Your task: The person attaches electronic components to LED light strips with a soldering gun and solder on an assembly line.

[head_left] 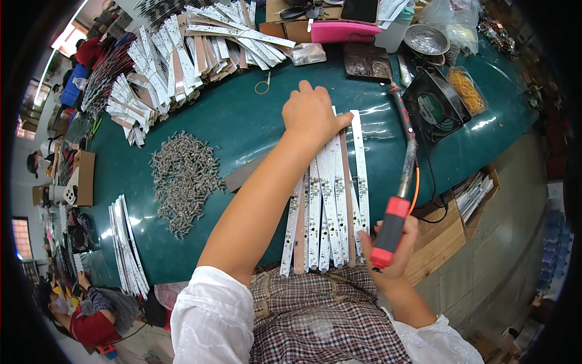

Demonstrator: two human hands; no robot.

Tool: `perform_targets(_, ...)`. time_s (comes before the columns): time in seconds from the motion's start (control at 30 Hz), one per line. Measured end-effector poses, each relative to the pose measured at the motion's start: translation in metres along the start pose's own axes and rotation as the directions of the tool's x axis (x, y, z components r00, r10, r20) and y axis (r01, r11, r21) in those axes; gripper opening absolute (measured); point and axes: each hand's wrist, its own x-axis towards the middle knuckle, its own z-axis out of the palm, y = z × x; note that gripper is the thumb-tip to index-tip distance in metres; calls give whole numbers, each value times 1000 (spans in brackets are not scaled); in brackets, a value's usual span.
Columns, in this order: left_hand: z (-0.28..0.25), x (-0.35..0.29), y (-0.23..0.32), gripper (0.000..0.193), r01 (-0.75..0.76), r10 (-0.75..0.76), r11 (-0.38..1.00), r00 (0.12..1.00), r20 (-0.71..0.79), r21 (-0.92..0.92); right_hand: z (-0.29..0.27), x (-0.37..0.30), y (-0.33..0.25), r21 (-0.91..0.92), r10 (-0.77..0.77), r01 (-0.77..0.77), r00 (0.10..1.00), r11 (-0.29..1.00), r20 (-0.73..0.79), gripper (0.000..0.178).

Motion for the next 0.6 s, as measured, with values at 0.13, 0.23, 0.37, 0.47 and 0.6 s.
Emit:
perform_targets(0.13, 3, -5, -1, 76, 0, 10, 998, 988, -154, 61, 12, 0, -6, -47, -185, 185, 983, 982, -13, 60)
perform_targets(0.23, 4, -8, -3, 76, 25, -10, 997, 982, -189, 76, 13, 1, -5, -95, -202, 200, 979, 975, -8, 62)
perform_targets(0.37, 2, -6, -3, 75, 68, -67, 998, 994, -82, 12, 12, -4, 1, -82, -151, 152, 988, 985, 23, 65)
perform_targets(0.47, -3, -3, -6, 74, 48, -48, 991, 999, 8, -122, 12, -8, 8, -56, -128, 131, 991, 990, 47, 72)
perform_targets(0.6, -1, -4, -9, 72, 40, -44, 978, 999, -17, -204, 15, -12, 14, -27, -133, 135, 989, 990, 66, 86)
